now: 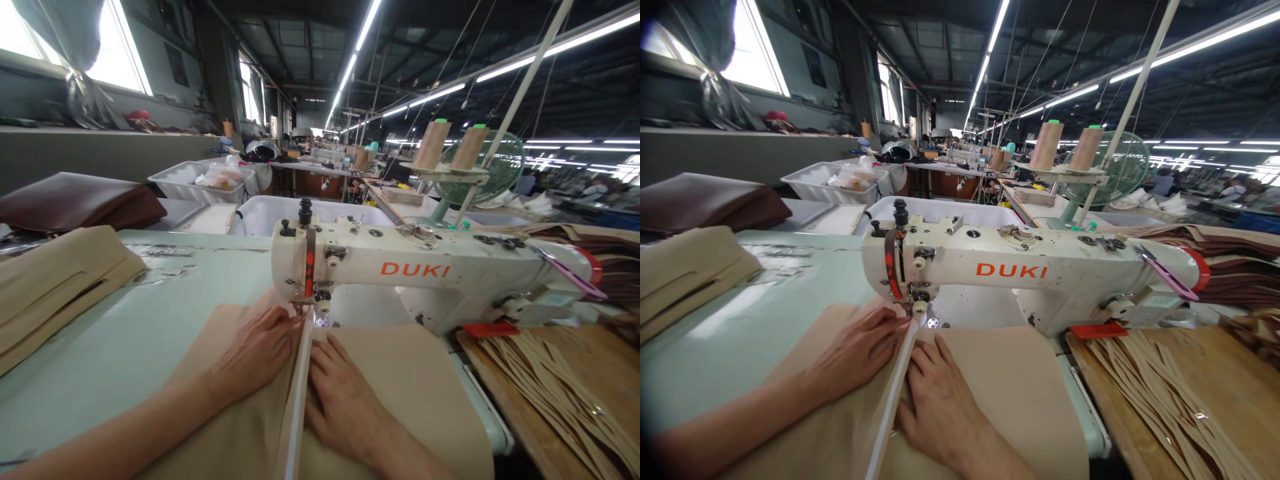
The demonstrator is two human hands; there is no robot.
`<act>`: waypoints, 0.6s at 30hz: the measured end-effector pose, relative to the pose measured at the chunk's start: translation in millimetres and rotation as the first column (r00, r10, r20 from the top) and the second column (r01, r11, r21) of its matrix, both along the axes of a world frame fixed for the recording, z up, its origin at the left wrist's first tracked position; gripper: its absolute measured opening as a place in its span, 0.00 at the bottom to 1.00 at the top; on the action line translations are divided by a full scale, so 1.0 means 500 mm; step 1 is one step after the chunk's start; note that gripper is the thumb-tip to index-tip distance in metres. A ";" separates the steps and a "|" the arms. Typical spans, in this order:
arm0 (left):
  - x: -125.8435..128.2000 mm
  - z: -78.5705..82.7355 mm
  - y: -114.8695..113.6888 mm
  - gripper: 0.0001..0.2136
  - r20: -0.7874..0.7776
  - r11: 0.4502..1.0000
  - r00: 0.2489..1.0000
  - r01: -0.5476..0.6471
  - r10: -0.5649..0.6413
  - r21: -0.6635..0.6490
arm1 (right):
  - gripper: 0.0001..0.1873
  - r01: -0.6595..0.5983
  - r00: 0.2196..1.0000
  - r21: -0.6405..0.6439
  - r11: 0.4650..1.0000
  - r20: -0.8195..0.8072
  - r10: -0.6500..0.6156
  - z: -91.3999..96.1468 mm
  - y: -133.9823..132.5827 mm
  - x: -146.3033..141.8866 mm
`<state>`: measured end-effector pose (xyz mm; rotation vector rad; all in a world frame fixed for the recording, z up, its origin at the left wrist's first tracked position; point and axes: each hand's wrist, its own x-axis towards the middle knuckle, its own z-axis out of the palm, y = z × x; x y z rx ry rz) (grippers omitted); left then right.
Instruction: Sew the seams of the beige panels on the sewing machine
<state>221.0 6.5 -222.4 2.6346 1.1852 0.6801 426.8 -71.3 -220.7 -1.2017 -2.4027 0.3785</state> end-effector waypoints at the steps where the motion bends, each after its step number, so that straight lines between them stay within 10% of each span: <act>1: -0.005 -0.001 -0.014 0.18 0.001 0.999 1.000 -0.022 0.022 -0.032 | 0.22 -0.001 1.000 0.008 1.000 0.008 0.001 -0.001 -0.001 0.000; 10: 0.013 0.001 -0.161 0.16 -0.045 0.980 0.983 -0.181 0.177 -0.081 | 0.20 -0.010 1.000 0.038 0.999 -0.009 0.010 -0.004 0.000 0.002; 18: 0.025 -0.002 -0.194 0.10 -0.173 0.875 0.952 -0.300 0.252 -0.381 | 0.18 -0.008 1.000 0.093 0.996 -0.005 0.009 -0.012 0.001 0.002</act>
